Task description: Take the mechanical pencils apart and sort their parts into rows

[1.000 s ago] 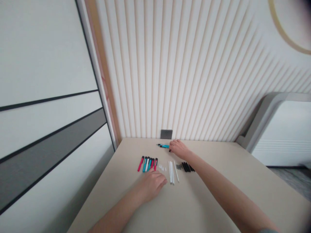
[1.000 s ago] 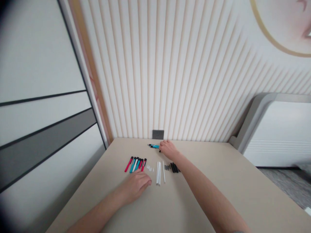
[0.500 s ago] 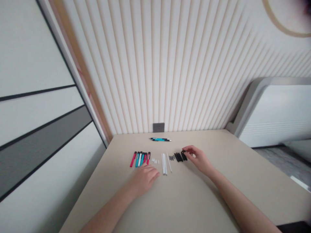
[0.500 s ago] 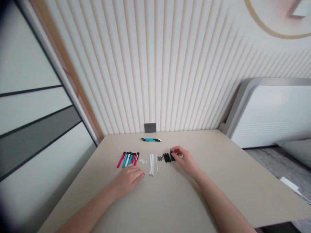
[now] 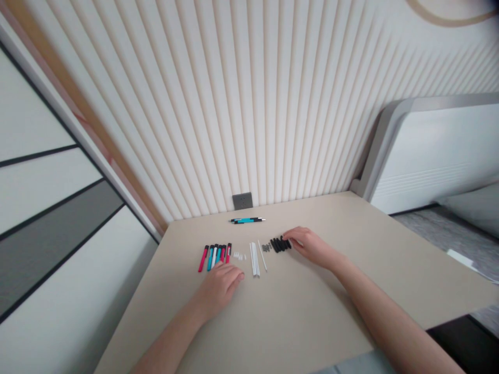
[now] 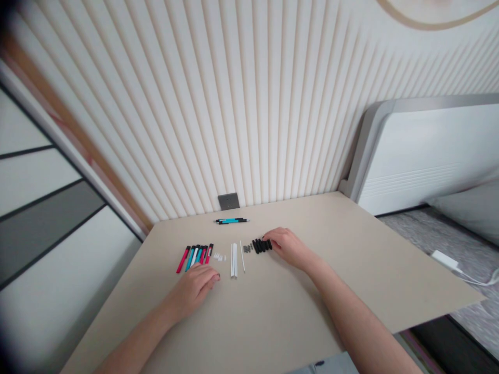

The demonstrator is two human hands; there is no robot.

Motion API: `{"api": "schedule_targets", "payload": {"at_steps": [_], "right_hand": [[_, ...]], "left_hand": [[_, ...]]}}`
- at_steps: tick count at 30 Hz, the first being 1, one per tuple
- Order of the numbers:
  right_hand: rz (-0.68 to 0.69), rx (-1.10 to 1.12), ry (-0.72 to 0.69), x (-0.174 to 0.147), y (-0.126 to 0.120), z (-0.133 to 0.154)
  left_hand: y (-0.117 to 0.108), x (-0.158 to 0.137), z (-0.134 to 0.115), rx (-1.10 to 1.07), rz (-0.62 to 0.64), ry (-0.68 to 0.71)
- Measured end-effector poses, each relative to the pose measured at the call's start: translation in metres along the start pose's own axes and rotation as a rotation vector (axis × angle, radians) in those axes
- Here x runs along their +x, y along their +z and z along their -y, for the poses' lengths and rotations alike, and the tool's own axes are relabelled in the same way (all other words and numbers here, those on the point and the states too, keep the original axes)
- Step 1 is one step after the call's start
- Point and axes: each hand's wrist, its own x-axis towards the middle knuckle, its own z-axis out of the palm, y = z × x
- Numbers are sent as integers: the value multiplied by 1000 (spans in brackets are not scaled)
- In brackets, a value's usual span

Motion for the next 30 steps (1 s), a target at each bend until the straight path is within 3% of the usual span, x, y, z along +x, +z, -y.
{"api": "schedule_targets", "payload": {"at_steps": [13, 30], "right_hand": [[92, -142, -19, -2, 3, 4], [-3, -158, -9, 1, 3, 7]], "left_hand": [[0, -1, 0, 9, -3, 2], [0, -1, -2, 25, -3, 24]]}}
